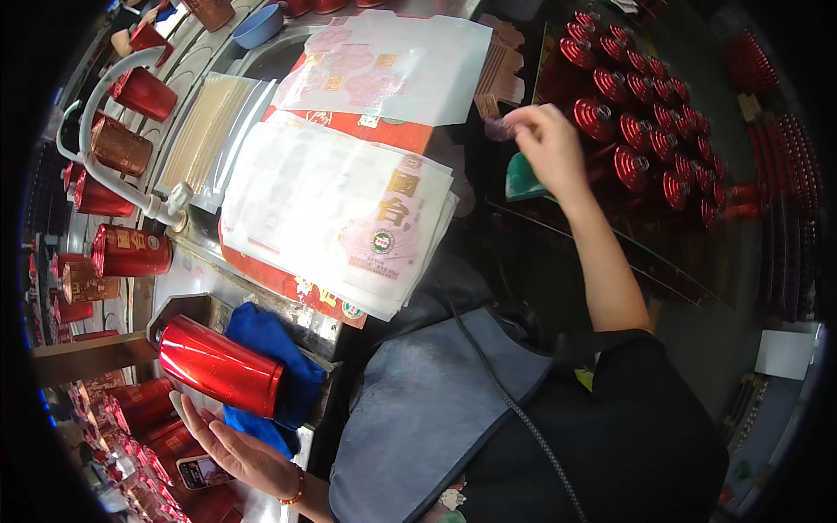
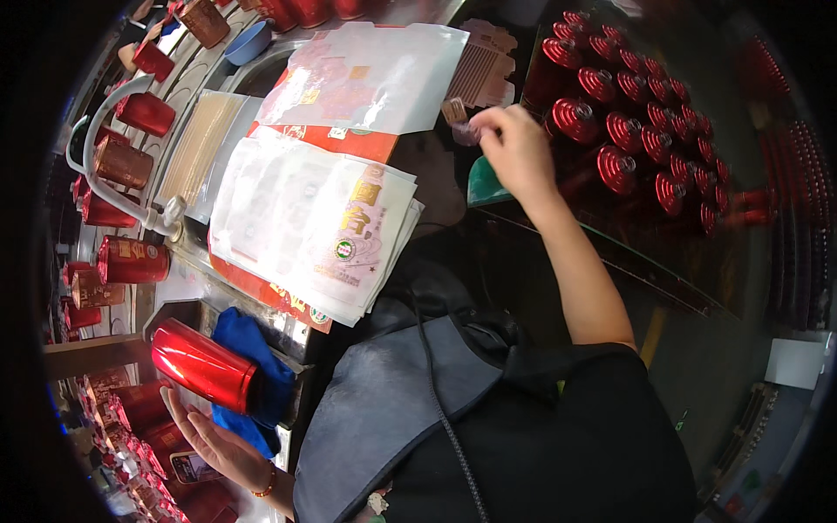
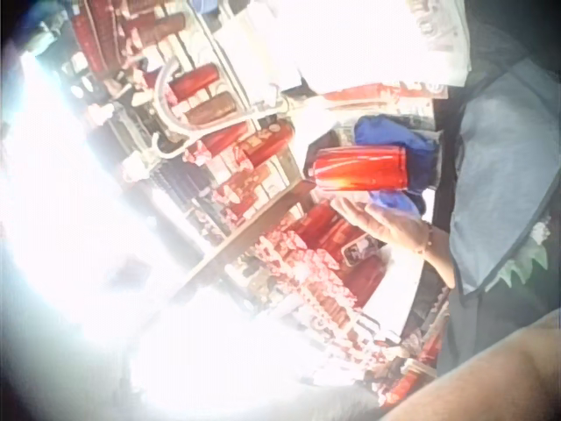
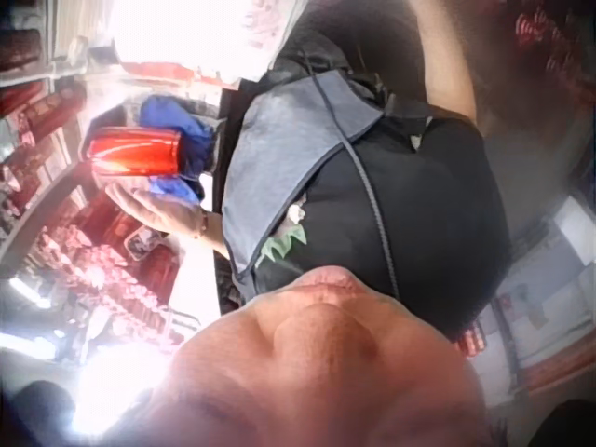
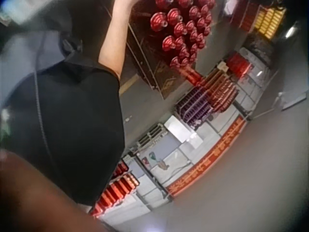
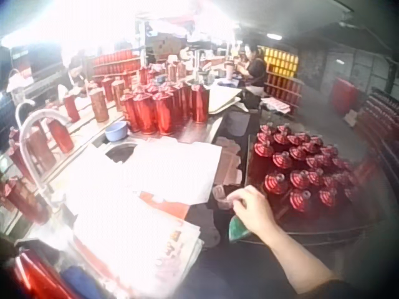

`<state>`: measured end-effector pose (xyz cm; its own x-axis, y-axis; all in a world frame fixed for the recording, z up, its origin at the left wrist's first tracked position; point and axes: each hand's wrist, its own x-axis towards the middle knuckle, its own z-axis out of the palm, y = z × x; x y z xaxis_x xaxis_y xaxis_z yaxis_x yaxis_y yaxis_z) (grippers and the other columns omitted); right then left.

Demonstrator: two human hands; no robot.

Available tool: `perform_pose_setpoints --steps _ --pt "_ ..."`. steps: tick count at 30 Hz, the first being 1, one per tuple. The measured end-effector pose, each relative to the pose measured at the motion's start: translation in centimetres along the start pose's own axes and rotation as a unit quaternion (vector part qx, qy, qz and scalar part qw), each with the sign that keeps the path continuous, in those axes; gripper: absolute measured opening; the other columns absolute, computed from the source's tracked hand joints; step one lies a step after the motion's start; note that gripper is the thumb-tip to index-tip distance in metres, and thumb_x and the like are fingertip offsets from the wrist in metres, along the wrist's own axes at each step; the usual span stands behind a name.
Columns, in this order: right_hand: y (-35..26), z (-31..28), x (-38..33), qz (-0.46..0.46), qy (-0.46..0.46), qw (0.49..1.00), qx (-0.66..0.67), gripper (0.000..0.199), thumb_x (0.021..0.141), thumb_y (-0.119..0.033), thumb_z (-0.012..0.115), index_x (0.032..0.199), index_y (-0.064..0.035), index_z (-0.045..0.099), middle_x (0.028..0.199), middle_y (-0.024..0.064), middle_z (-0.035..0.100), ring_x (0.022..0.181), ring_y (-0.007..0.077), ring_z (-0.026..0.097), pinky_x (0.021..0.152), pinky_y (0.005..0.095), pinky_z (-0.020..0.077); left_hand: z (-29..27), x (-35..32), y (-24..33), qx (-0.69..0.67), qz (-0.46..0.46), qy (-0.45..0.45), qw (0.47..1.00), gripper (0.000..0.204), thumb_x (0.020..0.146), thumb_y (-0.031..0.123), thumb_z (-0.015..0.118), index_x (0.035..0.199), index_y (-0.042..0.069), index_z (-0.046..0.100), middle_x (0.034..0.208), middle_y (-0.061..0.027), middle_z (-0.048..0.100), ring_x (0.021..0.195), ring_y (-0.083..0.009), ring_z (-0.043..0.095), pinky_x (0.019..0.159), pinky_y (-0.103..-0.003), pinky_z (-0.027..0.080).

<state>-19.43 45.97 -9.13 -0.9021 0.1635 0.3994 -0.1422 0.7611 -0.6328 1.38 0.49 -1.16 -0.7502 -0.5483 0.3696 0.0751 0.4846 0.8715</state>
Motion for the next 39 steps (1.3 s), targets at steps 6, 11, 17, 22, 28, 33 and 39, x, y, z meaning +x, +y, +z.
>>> perform_pose_setpoints --steps 6,11,17,22,28,33,39 --pt "8.5 13.0 -0.9 0.171 -0.197 0.963 0.062 0.025 0.09 -0.014 0.068 0.113 -0.0087 0.075 0.117 0.0172 0.072 0.101 0.0325 0.072 0.085 0.0397 0.0565 0.3 -0.3 0.9 0.021 0.0 0.0 1.0 0.048 0.11 0.022 0.044 0.152 -0.002 0.044 0.16 -0.0124 0.043 0.15 -0.0223 0.034 0.125 -0.04 0.02" --pt "12.3 20.8 -1.2 0.147 -0.292 0.933 0.151 0.034 0.09 -0.012 0.067 0.122 -0.004 0.07 0.125 0.0171 0.07 0.112 0.0324 0.069 0.093 0.0396 0.0549 -0.2 -1.0 0.8 0.033 -0.007 0.005 0.999 0.047 0.109 0.019 0.044 0.151 -0.003 0.045 0.161 -0.0132 0.04 0.149 -0.0222 0.035 0.124 -0.039 0.023" --pt "12.4 19.7 -0.5 -0.132 -0.382 0.888 -0.218 0.029 0.094 -0.017 0.06 0.116 0.0001 0.071 0.122 0.0176 0.071 0.116 0.0338 0.066 0.097 0.0403 0.0537 -0.4 -1.4 0.6 0.024 -0.034 0.013 0.999 0.046 0.108 0.015 0.045 0.15 -0.004 0.044 0.162 -0.0157 0.035 0.149 -0.0254 0.035 0.125 -0.04 0.025" --pt "3.1 4.5 1.8 -0.012 -0.449 0.836 -0.316 0.027 0.086 -0.027 0.071 0.095 -0.0024 0.076 0.099 0.0196 0.075 0.09 0.0376 0.072 0.083 0.0475 0.0573 -0.5 -1.1 0.4 0.034 -0.028 0.023 0.999 0.046 0.108 0.014 0.044 0.15 -0.005 0.043 0.162 -0.0153 0.037 0.15 -0.024 0.033 0.125 -0.039 0.024" --pt "-7.5 -4.3 9.0 0.072 -0.485 0.862 0.129 0.021 0.091 -0.016 0.07 0.094 0.0033 0.077 0.072 0.0053 0.073 0.067 0.0099 0.068 0.065 0.0243 0.0525 -0.1 -0.2 -0.3 0.008 -0.029 0.047 0.998 0.045 0.108 0.013 0.043 0.149 -0.006 0.044 0.164 -0.0161 0.035 0.152 -0.0223 0.032 0.125 -0.038 0.023" --pt "-4.9 5.5 18.1 -0.017 -0.33 0.943 -0.021 0.041 0.084 -0.041 0.077 0.091 -0.0007 0.076 0.078 0.0092 0.072 0.072 0.0182 0.067 0.071 0.0328 0.0515 -0.5 -0.2 -0.6 -0.006 -0.04 0.046 0.998 0.046 0.108 0.01 0.043 0.15 -0.006 0.042 0.163 -0.0162 0.034 0.152 -0.024 0.031 0.127 -0.039 0.02" --pt "-3.8 10.6 22.0 -0.044 -0.278 0.943 -0.178 0.082 0.059 -0.056 0.092 0.114 0.0 0.069 0.109 0.0207 0.073 0.1 0.0327 0.071 0.09 0.0386 0.0552 -2.8 -1.3 -1.4 -0.003 -0.067 0.076 0.995 0.045 0.108 0.01 0.042 0.151 -0.005 0.043 0.164 -0.0159 0.033 0.152 -0.0239 0.032 0.127 -0.04 0.018"
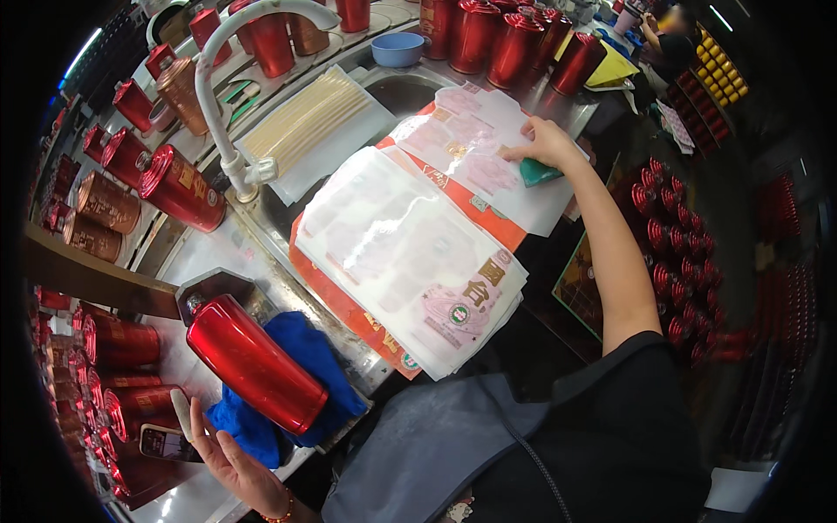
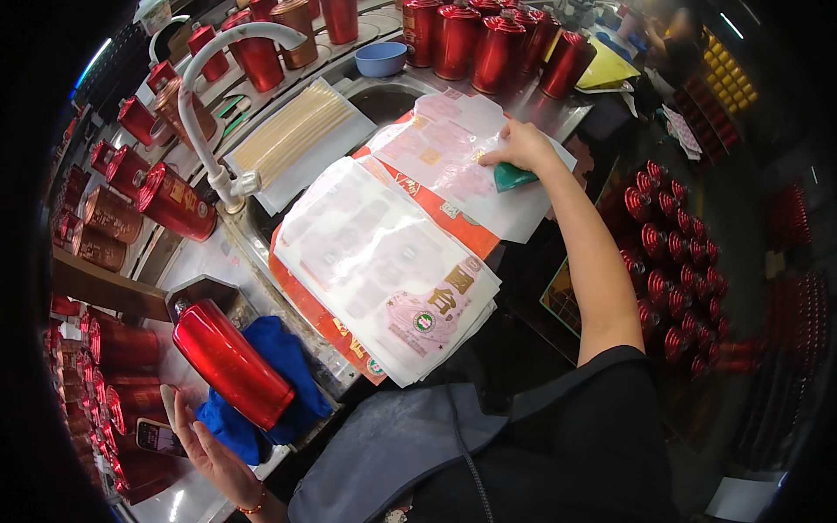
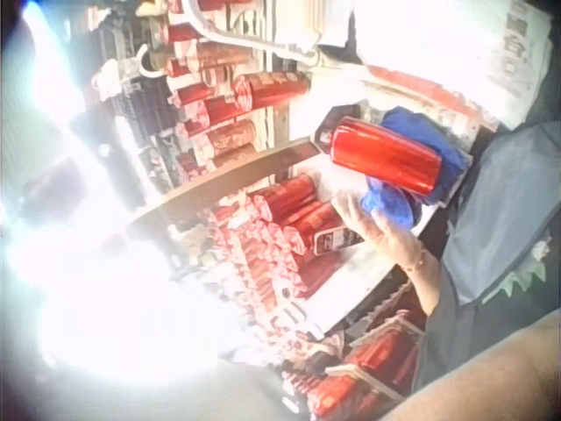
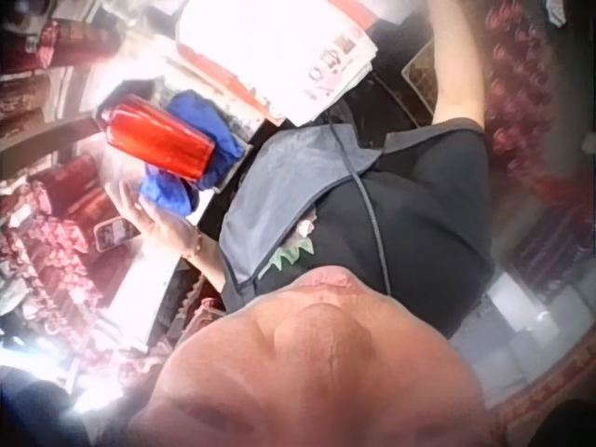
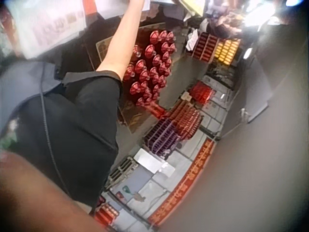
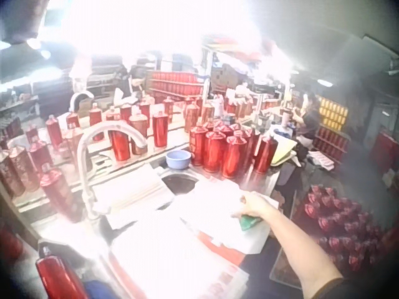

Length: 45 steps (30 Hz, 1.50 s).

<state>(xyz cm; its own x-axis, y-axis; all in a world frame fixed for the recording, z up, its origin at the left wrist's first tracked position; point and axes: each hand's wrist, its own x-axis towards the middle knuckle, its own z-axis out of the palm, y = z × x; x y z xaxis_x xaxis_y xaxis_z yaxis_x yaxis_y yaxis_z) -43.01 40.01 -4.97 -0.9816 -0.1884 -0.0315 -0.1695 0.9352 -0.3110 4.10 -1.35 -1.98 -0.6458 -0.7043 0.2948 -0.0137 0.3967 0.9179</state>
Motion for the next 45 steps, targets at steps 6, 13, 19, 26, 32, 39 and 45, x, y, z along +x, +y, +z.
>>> perform_pose_setpoints --steps 6,13,19,26,32,39,45 --pt "3.5 -1.6 2.2 0.05 -0.017 0.997 -0.063 0.098 0.056 -0.059 0.091 0.127 0.0022 0.062 0.125 0.0265 0.066 0.115 0.0353 0.066 0.098 0.0417 0.0526 0.0 0.3 -0.6 0.003 -0.008 0.003 1.0 0.044 0.108 0.01 0.042 0.149 -0.005 0.045 0.164 -0.0161 0.034 0.152 -0.023 0.03 0.127 -0.039 0.016" --pt "-1.1 -1.8 0.8 0.027 -0.072 0.995 -0.055 0.119 0.057 -0.063 0.09 0.147 0.0024 0.048 0.136 0.0325 0.057 0.126 0.041 0.059 0.107 0.0424 0.0472 -0.4 0.5 -1.1 0.002 -0.005 0.008 1.0 0.045 0.107 0.009 0.042 0.15 -0.005 0.044 0.164 -0.0167 0.035 0.152 -0.0231 0.031 0.127 -0.038 0.018" --pt "1.2 -2.2 1.8 0.072 -0.114 0.988 -0.074 0.138 0.046 -0.068 0.092 0.156 -0.0029 0.038 0.152 0.0345 0.04 0.139 0.0438 0.047 0.114 0.0448 0.0415 -0.6 0.2 -1.0 -0.001 -0.018 0.019 1.0 0.045 0.107 0.009 0.042 0.15 -0.005 0.044 0.163 -0.0165 0.036 0.152 -0.0234 0.031 0.127 -0.039 0.017" --pt "2.6 -2.6 4.2 0.067 -0.149 0.983 -0.079 0.13 0.048 -0.064 0.093 0.15 0.002 0.045 0.141 0.0308 0.056 0.13 0.0391 0.057 0.109 0.04 0.0463 -0.3 0.3 -0.7 -0.004 -0.02 0.017 1.0 0.046 0.107 0.01 0.043 0.15 -0.005 0.044 0.163 -0.0166 0.035 0.153 -0.0243 0.03 0.128 -0.039 0.016" --pt "-1.2 -3.7 3.2 -0.003 -0.092 0.983 -0.156 0.114 0.056 -0.056 0.093 0.147 -0.0022 0.051 0.135 0.0269 0.062 0.127 0.036 0.061 0.105 0.0393 0.0485 -0.6 0.3 -0.8 0.003 -0.015 0.018 1.0 0.046 0.107 0.011 0.044 0.15 -0.005 0.044 0.163 -0.0168 0.035 0.153 -0.0243 0.03 0.128 -0.039 0.016" --pt "-0.7 -2.5 2.5 -0.054 -0.132 0.987 -0.074 0.066 0.069 -0.043 0.089 0.116 -0.0011 0.072 0.103 0.0181 0.072 0.095 0.029 0.07 0.085 0.0372 0.0544 -0.5 0.2 -0.6 0.013 -0.029 0.022 0.999 0.049 0.107 0.014 0.048 0.151 -0.005 0.042 0.159 -0.0175 0.041 0.151 -0.0257 0.032 0.127 -0.04 0.017" --pt "-1.8 -3.1 -0.9 -0.03 -0.109 0.993 0.016 0.048 0.073 -0.037 0.087 0.103 -0.0015 0.074 0.096 0.0155 0.073 0.087 0.0264 0.071 0.079 0.0365 0.0542 -0.5 0.3 -0.5 0.01 -0.019 0.015 1.0 0.045 0.108 0.01 0.043 0.15 -0.003 0.045 0.163 -0.0153 0.037 0.152 -0.024 0.031 0.127 -0.039 0.017"
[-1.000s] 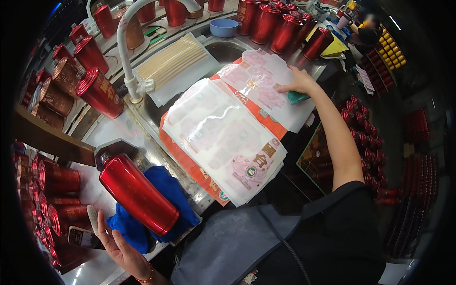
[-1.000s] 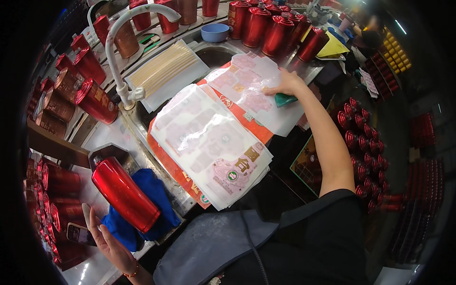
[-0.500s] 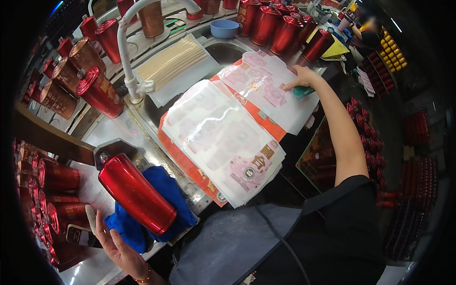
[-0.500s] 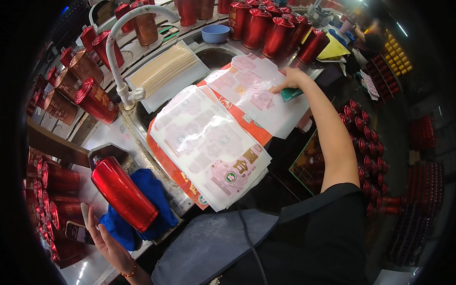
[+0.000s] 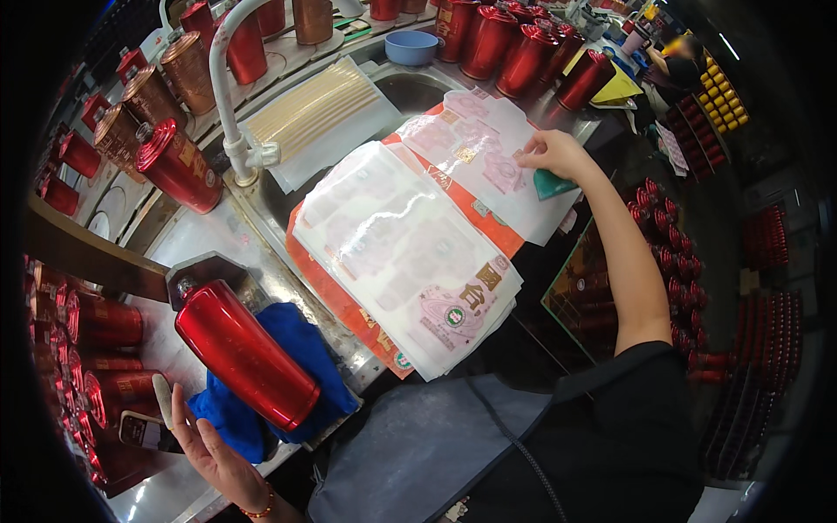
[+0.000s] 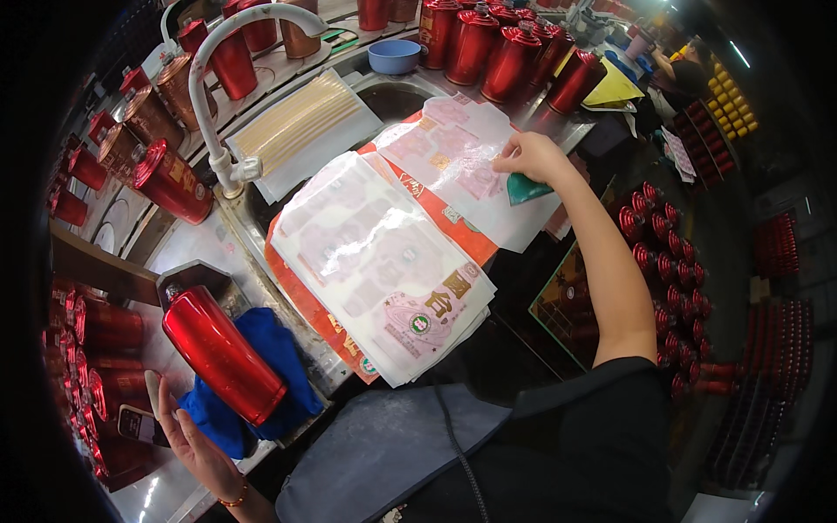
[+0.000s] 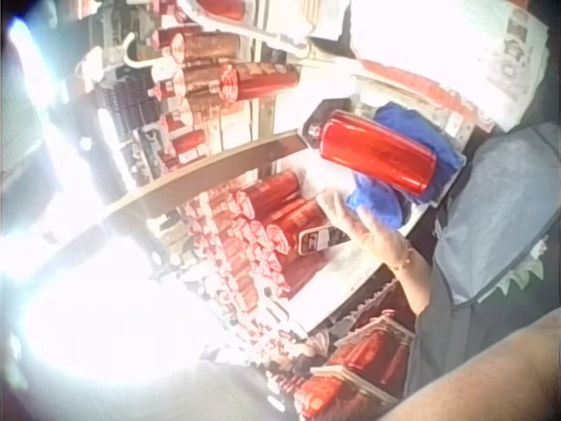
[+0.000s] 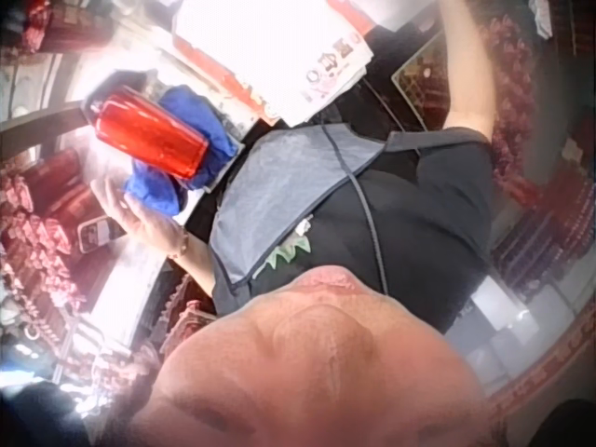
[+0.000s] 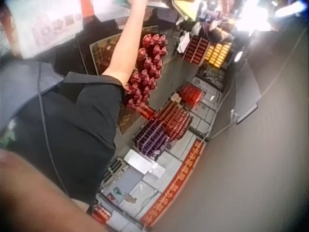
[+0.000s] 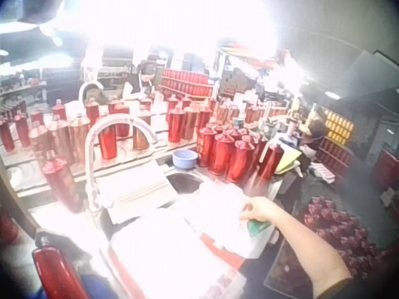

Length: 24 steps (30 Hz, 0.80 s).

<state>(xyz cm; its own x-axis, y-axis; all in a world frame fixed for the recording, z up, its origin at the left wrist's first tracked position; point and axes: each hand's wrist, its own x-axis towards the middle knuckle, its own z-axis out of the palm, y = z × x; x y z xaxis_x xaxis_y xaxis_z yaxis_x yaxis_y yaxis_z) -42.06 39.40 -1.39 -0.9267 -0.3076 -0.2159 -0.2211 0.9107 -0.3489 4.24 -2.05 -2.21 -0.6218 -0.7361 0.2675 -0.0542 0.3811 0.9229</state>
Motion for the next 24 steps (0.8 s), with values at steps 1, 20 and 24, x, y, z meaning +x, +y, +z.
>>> perform_pose_setpoints --steps 1,20,24 --pt "-0.7 0.1 -1.4 -0.022 0.018 1.0 -0.009 0.047 0.073 -0.037 0.086 0.102 -0.0021 0.074 0.093 0.0149 0.073 0.085 0.0263 0.071 0.078 0.0366 0.0541 0.1 0.0 -0.1 -0.002 -0.002 0.003 1.0 0.045 0.108 0.011 0.043 0.15 -0.003 0.045 0.163 -0.0153 0.038 0.152 -0.024 0.032 0.127 -0.039 0.018" --pt "-2.4 4.4 -4.5 -0.155 0.123 0.964 -0.177 0.008 0.084 -0.016 0.07 0.09 -0.0106 0.071 0.105 0.0086 0.061 0.091 0.0295 0.067 0.079 0.0399 0.0549 -0.1 -0.7 0.2 -0.006 0.014 0.007 1.0 0.045 0.107 0.011 0.045 0.149 -0.005 0.046 0.16 -0.017 0.041 0.15 -0.0252 0.035 0.125 -0.04 0.021" --pt "-4.3 1.2 -4.9 -0.169 0.089 0.979 -0.073 0.011 0.083 -0.017 0.07 0.091 -0.0099 0.073 0.099 0.0089 0.061 0.086 0.0253 0.065 0.075 0.0356 0.0526 0.5 -1.7 2.4 -0.04 0.0 -0.046 0.998 0.046 0.105 0.015 0.048 0.146 -0.007 0.048 0.155 -0.019 0.047 0.146 -0.0277 0.041 0.123 -0.042 0.028"
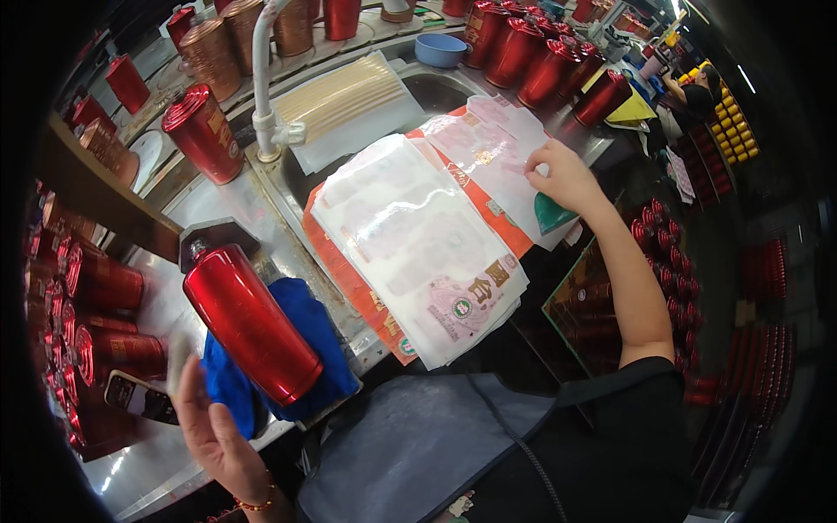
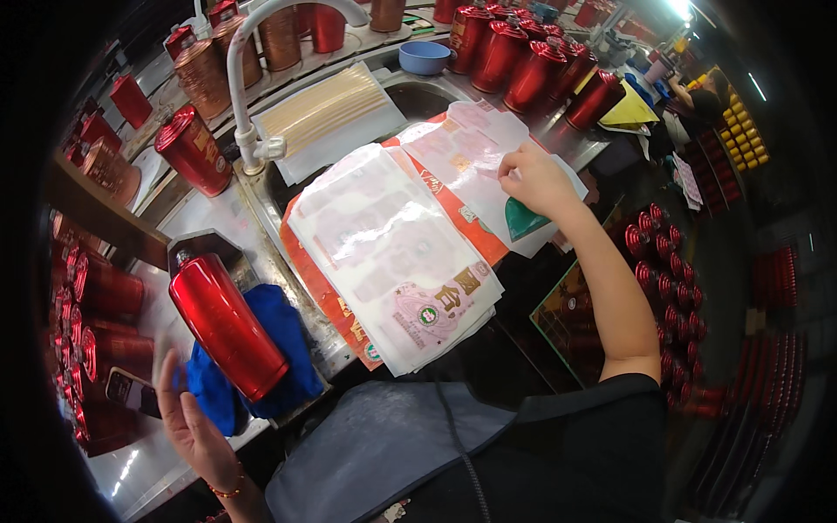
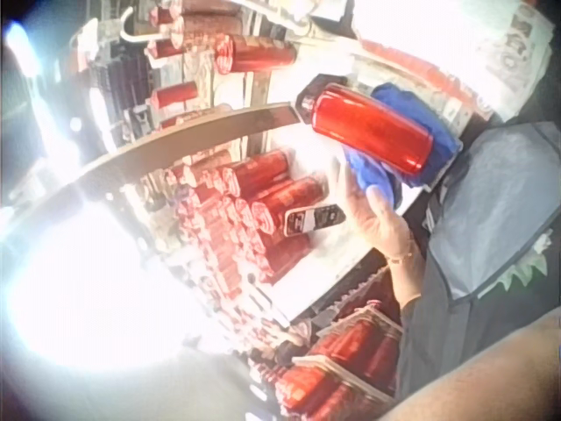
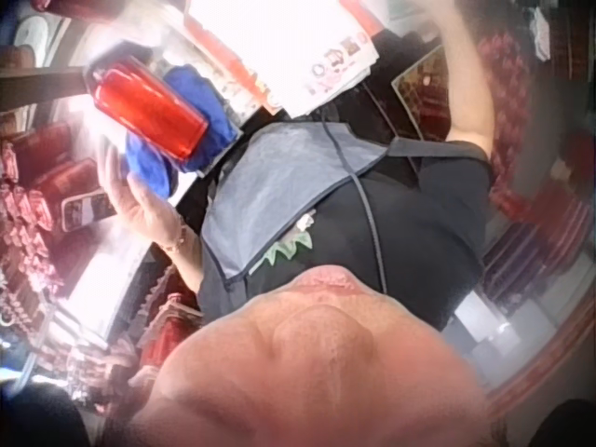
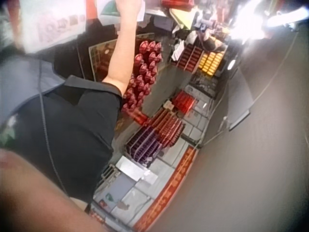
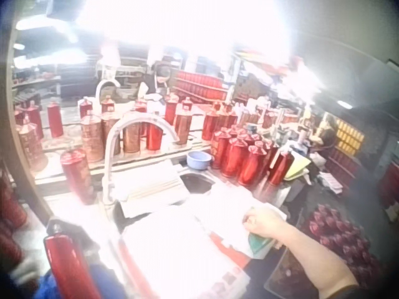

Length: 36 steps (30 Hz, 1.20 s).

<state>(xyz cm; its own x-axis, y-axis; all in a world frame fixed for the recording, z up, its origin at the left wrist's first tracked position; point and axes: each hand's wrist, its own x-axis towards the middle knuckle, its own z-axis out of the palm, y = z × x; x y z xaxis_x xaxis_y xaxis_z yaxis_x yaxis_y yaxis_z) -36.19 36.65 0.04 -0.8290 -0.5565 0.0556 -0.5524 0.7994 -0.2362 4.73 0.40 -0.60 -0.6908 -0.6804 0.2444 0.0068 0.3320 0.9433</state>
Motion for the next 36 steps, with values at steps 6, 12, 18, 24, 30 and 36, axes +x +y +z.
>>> perform_pose_setpoints --steps 6,12,18,24,30,36 --pt "-7.1 -4.8 -0.4 -0.045 -0.072 0.973 0.213 0.012 0.085 -0.015 0.074 0.094 -0.007 0.073 0.095 0.0016 0.06 0.071 0.0089 0.05 0.065 0.0244 0.0413 6.2 2.7 5.3 -0.15 -0.087 -0.348 0.921 0.032 0.098 0.01 0.06 0.125 -0.005 0.067 0.124 -0.0159 0.068 0.116 -0.0218 0.063 0.101 -0.034 0.049" --pt "-18.6 -4.6 -5.6 -0.317 -0.013 0.928 0.195 0.014 0.08 -0.001 0.074 0.092 -0.007 0.072 0.107 0.0042 0.063 0.075 0.01 0.061 0.057 0.0248 0.0478 11.8 4.5 4.2 -0.379 -0.289 -0.378 0.794 0.052 0.109 0.039 0.047 0.139 -0.003 0.055 0.133 -0.013 0.064 0.117 -0.0204 0.065 0.101 -0.036 0.052" --pt "-21.6 -3.1 -8.4 -0.474 0.007 0.879 0.053 0.025 0.08 -0.01 0.077 0.105 -0.0098 0.077 0.115 0.0061 0.064 0.068 0.0117 0.06 0.055 0.0249 0.0483 10.5 3.3 3.9 -0.387 -0.273 -0.306 0.826 0.036 0.107 0.022 0.057 0.134 -0.001 0.061 0.124 -0.0098 0.067 0.107 -0.0167 0.067 0.095 -0.032 0.054" --pt "-20.6 -5.0 -3.4 -0.211 -0.18 0.927 0.254 0.032 0.091 -0.021 0.077 0.116 -0.0017 0.073 0.1 0.0073 0.069 0.072 0.0082 0.061 0.07 0.0265 0.0516 8.1 2.2 4.5 -0.331 -0.157 -0.227 0.902 0.03 0.103 0.006 0.06 0.131 -0.001 0.065 0.114 -0.0071 0.072 0.098 -0.0121 0.067 0.088 -0.028 0.056" --pt "-22.4 -1.3 -1.7 -0.102 -0.469 0.713 0.51 0.012 0.093 -0.004 0.069 0.102 0.004 0.071 0.092 0.0017 0.068 0.079 0.0061 0.06 0.068 0.0231 0.0471 7.2 1.9 3.8 -0.152 -0.01 -0.265 0.952 0.043 0.095 -0.002 0.064 0.138 0.001 0.063 0.112 -0.013 0.074 0.093 -0.0166 0.07 0.083 -0.028 0.055" --pt "-21.7 1.1 1.4 -0.11 -0.365 0.732 0.565 0.009 0.091 -0.007 0.073 0.095 0.0002 0.074 0.086 0.0029 0.072 0.07 0.0057 0.058 0.061 0.0219 0.0448 5.4 1.5 3.1 -0.096 -0.016 -0.219 0.971 0.065 0.088 0.006 0.077 0.146 -0.004 0.051 0.12 -0.017 0.071 0.106 -0.0218 0.071 0.094 -0.03 0.054"
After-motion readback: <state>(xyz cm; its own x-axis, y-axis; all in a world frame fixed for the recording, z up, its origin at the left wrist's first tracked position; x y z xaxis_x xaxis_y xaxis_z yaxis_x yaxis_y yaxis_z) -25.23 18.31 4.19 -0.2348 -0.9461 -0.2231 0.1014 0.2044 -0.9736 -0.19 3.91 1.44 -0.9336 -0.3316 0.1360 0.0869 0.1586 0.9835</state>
